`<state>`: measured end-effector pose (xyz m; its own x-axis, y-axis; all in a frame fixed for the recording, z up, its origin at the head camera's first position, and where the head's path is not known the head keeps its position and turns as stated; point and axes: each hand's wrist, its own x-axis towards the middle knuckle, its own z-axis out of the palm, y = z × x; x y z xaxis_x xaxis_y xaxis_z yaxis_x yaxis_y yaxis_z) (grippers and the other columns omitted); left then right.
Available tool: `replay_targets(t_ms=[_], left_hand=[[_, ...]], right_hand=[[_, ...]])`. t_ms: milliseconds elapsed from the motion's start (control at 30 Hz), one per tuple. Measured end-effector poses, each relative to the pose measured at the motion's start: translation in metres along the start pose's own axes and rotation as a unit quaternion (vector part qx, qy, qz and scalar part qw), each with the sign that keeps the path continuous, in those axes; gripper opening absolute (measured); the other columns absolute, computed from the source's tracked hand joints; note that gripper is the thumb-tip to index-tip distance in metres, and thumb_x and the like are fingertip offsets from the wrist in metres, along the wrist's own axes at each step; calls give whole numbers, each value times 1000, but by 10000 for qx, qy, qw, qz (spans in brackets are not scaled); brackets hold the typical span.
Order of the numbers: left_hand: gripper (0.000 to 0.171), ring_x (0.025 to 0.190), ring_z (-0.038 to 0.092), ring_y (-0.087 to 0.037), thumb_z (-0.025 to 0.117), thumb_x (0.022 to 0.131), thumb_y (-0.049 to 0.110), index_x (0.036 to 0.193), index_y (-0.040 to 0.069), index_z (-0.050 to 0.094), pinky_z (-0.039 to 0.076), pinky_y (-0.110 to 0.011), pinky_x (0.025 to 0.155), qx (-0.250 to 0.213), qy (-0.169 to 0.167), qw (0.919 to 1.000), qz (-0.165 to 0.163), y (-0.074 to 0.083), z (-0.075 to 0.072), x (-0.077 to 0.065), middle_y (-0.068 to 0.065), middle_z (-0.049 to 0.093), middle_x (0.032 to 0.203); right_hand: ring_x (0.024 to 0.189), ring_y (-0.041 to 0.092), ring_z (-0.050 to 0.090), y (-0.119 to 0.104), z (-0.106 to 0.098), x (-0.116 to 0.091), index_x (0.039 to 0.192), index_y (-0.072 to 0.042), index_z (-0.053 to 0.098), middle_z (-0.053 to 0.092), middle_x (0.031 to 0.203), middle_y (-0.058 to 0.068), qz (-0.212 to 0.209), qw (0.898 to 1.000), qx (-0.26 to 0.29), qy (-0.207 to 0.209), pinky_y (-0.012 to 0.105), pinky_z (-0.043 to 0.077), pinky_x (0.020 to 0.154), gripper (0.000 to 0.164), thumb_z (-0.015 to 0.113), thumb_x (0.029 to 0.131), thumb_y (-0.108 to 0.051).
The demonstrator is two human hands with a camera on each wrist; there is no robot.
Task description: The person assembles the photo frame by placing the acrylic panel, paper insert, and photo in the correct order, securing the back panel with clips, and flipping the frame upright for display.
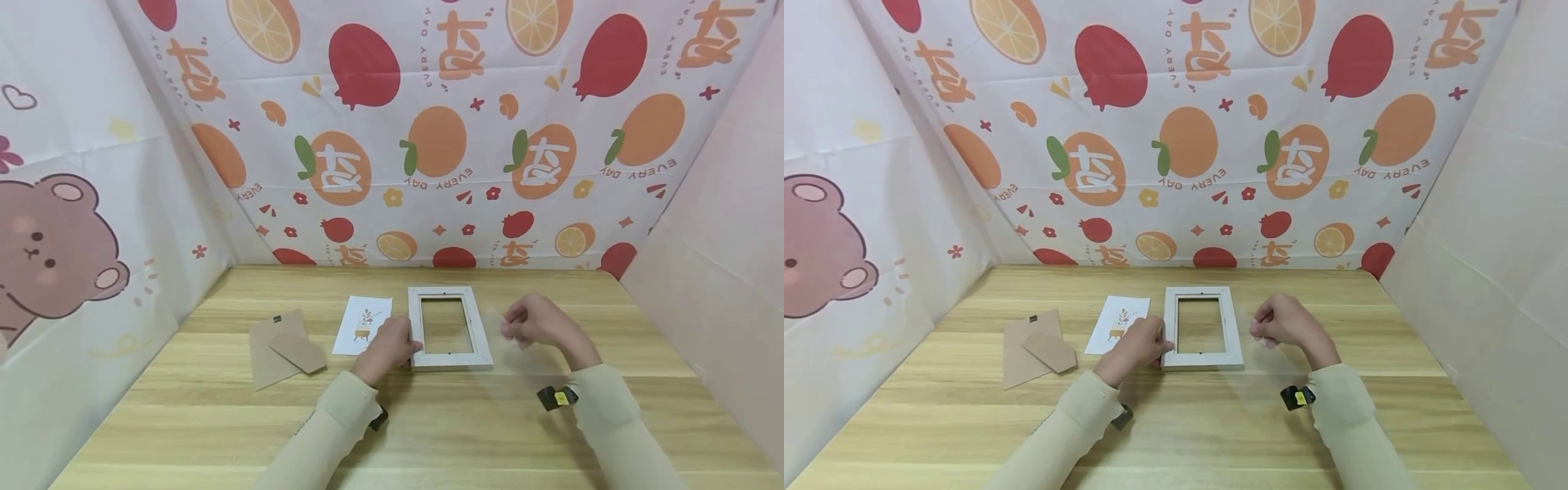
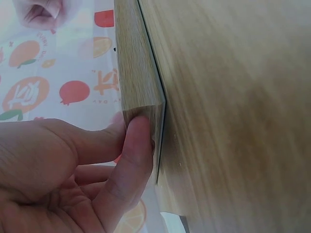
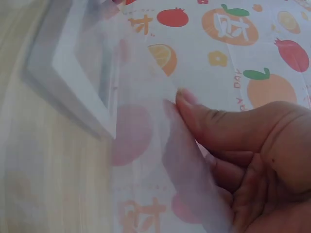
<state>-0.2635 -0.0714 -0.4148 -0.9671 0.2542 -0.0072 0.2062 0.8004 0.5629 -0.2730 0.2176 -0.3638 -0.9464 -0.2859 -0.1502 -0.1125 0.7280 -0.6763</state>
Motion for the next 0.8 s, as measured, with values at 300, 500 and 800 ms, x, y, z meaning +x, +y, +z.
replay_targets(t_ms=[300, 500, 800], left_hand=[[22, 46, 57, -13, 75, 94, 12, 81, -1, 64, 42, -22, 48, -126, -33, 9999, -95, 1, 1, 0, -8, 64, 59], [22, 48, 59, -14, 74, 95, 10, 80, 0, 62, 43, -22, 50, -81, -22, 9999, -107, 0, 1, 0, -9, 64, 62], [23, 51, 55, -15, 75, 94, 11, 79, 1, 61, 40, -23, 51, 19, 34, 9999, -125, -1, 0, 1, -8, 61, 65]], right_hand=[[71, 14, 66, -6, 2, 11, 106, 7, 73, 74, 90, 14, 149, 9985, 380, 375, 30, 62, 66, 18, 73, 95, -7], [70, 12, 66, -6, 7, 22, 108, 8, 72, 73, 89, 14, 172, 9972, 501, 537, 28, 61, 65, 20, 72, 95, -7], [69, 11, 66, -9, 12, 39, 110, 8, 72, 74, 89, 14, 368, 9952, 662, 620, 25, 60, 64, 22, 72, 96, -9]])
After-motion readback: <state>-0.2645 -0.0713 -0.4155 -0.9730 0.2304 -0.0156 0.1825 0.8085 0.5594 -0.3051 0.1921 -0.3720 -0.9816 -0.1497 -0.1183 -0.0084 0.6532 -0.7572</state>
